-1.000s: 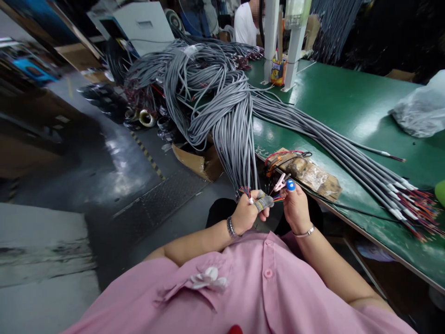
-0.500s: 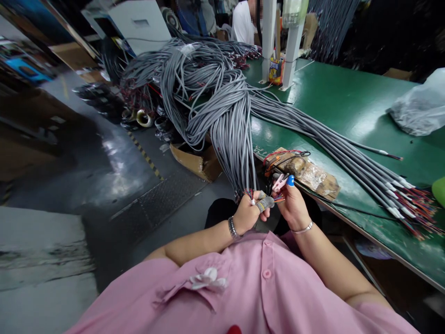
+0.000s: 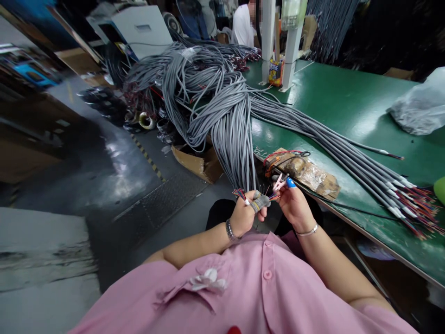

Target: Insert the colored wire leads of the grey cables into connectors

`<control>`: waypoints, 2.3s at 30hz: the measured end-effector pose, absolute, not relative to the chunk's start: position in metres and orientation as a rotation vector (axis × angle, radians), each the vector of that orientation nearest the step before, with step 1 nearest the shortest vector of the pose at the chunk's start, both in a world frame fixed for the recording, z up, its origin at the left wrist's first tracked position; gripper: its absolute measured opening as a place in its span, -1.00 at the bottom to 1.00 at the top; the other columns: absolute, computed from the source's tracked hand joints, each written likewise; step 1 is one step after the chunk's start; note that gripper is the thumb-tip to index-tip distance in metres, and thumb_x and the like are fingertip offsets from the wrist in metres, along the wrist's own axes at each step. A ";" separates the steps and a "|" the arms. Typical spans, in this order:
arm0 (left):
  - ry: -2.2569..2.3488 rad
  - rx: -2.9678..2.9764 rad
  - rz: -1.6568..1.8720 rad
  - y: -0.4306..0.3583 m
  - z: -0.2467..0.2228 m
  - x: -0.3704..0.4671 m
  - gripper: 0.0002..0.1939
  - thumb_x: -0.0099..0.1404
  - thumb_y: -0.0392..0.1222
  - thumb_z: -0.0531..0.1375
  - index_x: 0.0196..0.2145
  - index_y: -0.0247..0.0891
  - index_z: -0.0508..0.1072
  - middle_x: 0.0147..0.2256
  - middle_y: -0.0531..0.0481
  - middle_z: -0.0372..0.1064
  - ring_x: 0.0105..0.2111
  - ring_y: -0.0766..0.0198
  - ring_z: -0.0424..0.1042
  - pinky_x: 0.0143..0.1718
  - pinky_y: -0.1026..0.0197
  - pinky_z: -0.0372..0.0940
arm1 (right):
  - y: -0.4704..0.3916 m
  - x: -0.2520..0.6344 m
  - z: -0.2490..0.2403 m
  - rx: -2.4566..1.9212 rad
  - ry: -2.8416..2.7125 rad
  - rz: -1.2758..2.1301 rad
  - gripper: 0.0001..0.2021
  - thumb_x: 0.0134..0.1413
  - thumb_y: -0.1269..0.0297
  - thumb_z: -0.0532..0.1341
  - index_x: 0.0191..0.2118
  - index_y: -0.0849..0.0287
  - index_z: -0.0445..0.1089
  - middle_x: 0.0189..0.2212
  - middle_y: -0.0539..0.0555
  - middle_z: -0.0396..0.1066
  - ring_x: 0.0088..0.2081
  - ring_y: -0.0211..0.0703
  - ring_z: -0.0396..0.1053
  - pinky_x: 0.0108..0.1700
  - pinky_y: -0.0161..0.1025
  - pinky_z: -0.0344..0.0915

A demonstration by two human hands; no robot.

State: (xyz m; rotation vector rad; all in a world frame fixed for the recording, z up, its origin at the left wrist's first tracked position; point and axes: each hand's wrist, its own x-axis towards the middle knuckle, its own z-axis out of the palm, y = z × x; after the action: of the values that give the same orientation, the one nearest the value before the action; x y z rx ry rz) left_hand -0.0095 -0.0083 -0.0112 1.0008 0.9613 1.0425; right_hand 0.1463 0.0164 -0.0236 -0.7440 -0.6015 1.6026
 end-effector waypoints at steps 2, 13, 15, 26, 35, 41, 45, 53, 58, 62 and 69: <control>0.961 0.992 1.053 -0.007 -0.012 -0.008 -0.67 0.15 0.01 0.29 -0.52 -0.30 0.37 -0.66 0.08 0.34 -0.73 0.44 0.23 -0.72 0.37 0.14 | 0.013 0.148 -0.023 -0.741 -0.624 1.640 -0.63 0.09 -0.11 0.22 -0.30 0.13 0.46 -0.37 0.04 0.43 -0.46 -0.28 0.28 -0.39 -0.30 0.29; 0.961 1.190 0.940 -0.008 -0.021 -0.016 -0.67 0.21 0.02 0.25 -0.50 -0.31 0.37 -0.60 0.04 0.38 -0.65 0.39 0.35 -0.60 0.33 0.27 | -0.015 0.145 -0.021 -0.979 -0.997 1.494 -0.82 -0.01 0.16 0.37 -0.38 0.14 0.44 -0.51 -0.05 0.35 -0.50 -0.32 0.21 -0.42 -0.33 0.19; 0.910 1.231 0.824 -0.005 -0.017 -0.018 -0.67 0.18 0.00 0.28 -0.52 -0.32 0.38 -0.60 0.02 0.39 -0.63 0.37 0.36 -0.57 0.33 0.29 | -0.014 0.145 -0.019 -0.981 -1.055 1.491 -0.82 0.00 0.15 0.36 -0.40 0.14 0.44 -0.54 -0.05 0.36 -0.51 -0.30 0.23 -0.42 -0.30 0.20; 0.891 1.153 0.830 -0.002 -0.019 -0.020 -0.71 0.17 -0.04 0.28 -0.51 -0.35 0.42 -0.60 -0.01 0.41 -0.64 0.34 0.38 -0.58 0.30 0.30 | -0.008 0.146 -0.021 -1.085 -1.061 1.436 -0.76 -0.13 0.12 0.43 -0.47 0.18 0.46 -0.57 -0.05 0.36 -0.53 -0.32 0.19 -0.45 -0.31 0.15; 0.935 1.031 1.036 -0.008 -0.027 -0.013 -0.66 0.16 0.02 0.28 -0.49 -0.35 0.44 -0.57 -0.04 0.46 -0.63 0.30 0.42 -0.57 0.27 0.31 | -0.014 0.141 -0.022 -1.112 -0.940 1.406 -0.76 -0.13 0.13 0.43 -0.45 0.17 0.45 -0.56 -0.05 0.36 -0.53 -0.32 0.18 -0.46 -0.32 0.17; 0.976 0.970 1.066 -0.006 -0.027 -0.014 -0.63 0.13 0.07 0.29 -0.47 -0.35 0.44 -0.56 -0.07 0.47 -0.62 0.30 0.42 -0.58 0.29 0.29 | -0.014 0.140 -0.024 -1.122 -0.942 1.384 -0.75 -0.16 0.11 0.44 -0.45 0.16 0.45 -0.55 -0.04 0.36 -0.51 -0.30 0.18 -0.46 -0.31 0.17; 1.020 0.910 1.055 -0.003 -0.027 -0.014 -0.59 0.07 0.13 0.30 -0.48 -0.34 0.42 -0.58 -0.05 0.46 -0.64 0.30 0.41 -0.59 0.28 0.29 | -0.014 0.140 -0.021 -1.099 -0.972 1.408 -0.73 -0.15 0.07 0.42 -0.45 0.15 0.44 -0.54 -0.03 0.36 -0.51 -0.28 0.19 -0.46 -0.30 0.17; 1.002 1.030 0.997 -0.006 -0.029 -0.016 -0.65 0.13 0.05 0.27 -0.48 -0.34 0.43 -0.56 -0.07 0.47 -0.62 0.28 0.43 -0.55 0.26 0.33 | -0.008 0.136 -0.017 -1.070 -1.041 1.459 -0.72 -0.03 0.06 0.36 -0.29 0.15 0.43 -0.47 -0.02 0.40 -0.46 -0.27 0.25 -0.40 -0.29 0.19; 1.053 1.145 0.933 -0.007 -0.027 -0.018 -0.68 0.18 0.01 0.25 -0.48 -0.34 0.43 -0.55 -0.06 0.46 -0.59 0.30 0.44 -0.52 0.27 0.34 | -0.003 0.132 -0.021 -1.138 -1.088 1.378 -0.71 -0.08 0.07 0.38 -0.44 0.18 0.37 -0.60 -0.09 0.29 -0.54 -0.31 0.15 -0.43 -0.28 0.13; 1.074 1.146 0.926 -0.007 -0.024 -0.017 -0.67 0.18 0.02 0.26 -0.50 -0.33 0.40 -0.55 -0.05 0.46 -0.59 0.29 0.44 -0.52 0.27 0.34 | -0.004 0.132 -0.022 -1.181 -1.083 1.333 -0.72 -0.10 0.08 0.38 -0.46 0.18 0.40 -0.58 -0.07 0.31 -0.53 -0.30 0.16 -0.43 -0.28 0.14; 1.040 1.097 0.993 -0.007 -0.028 -0.016 -0.64 0.18 0.07 0.25 -0.49 -0.34 0.43 -0.55 -0.06 0.46 -0.60 0.28 0.44 -0.53 0.26 0.33 | -0.009 0.131 -0.024 -1.141 -0.983 1.349 -0.79 -0.09 0.15 0.39 -0.44 0.15 0.42 -0.54 -0.05 0.36 -0.50 -0.28 0.20 -0.42 -0.28 0.18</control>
State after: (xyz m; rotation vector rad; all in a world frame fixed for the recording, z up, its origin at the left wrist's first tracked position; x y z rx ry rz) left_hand -0.0159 -0.0067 -0.0278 1.0965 1.0402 0.9929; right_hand 0.1313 -0.0093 -0.0236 -1.1413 -0.9832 1.3488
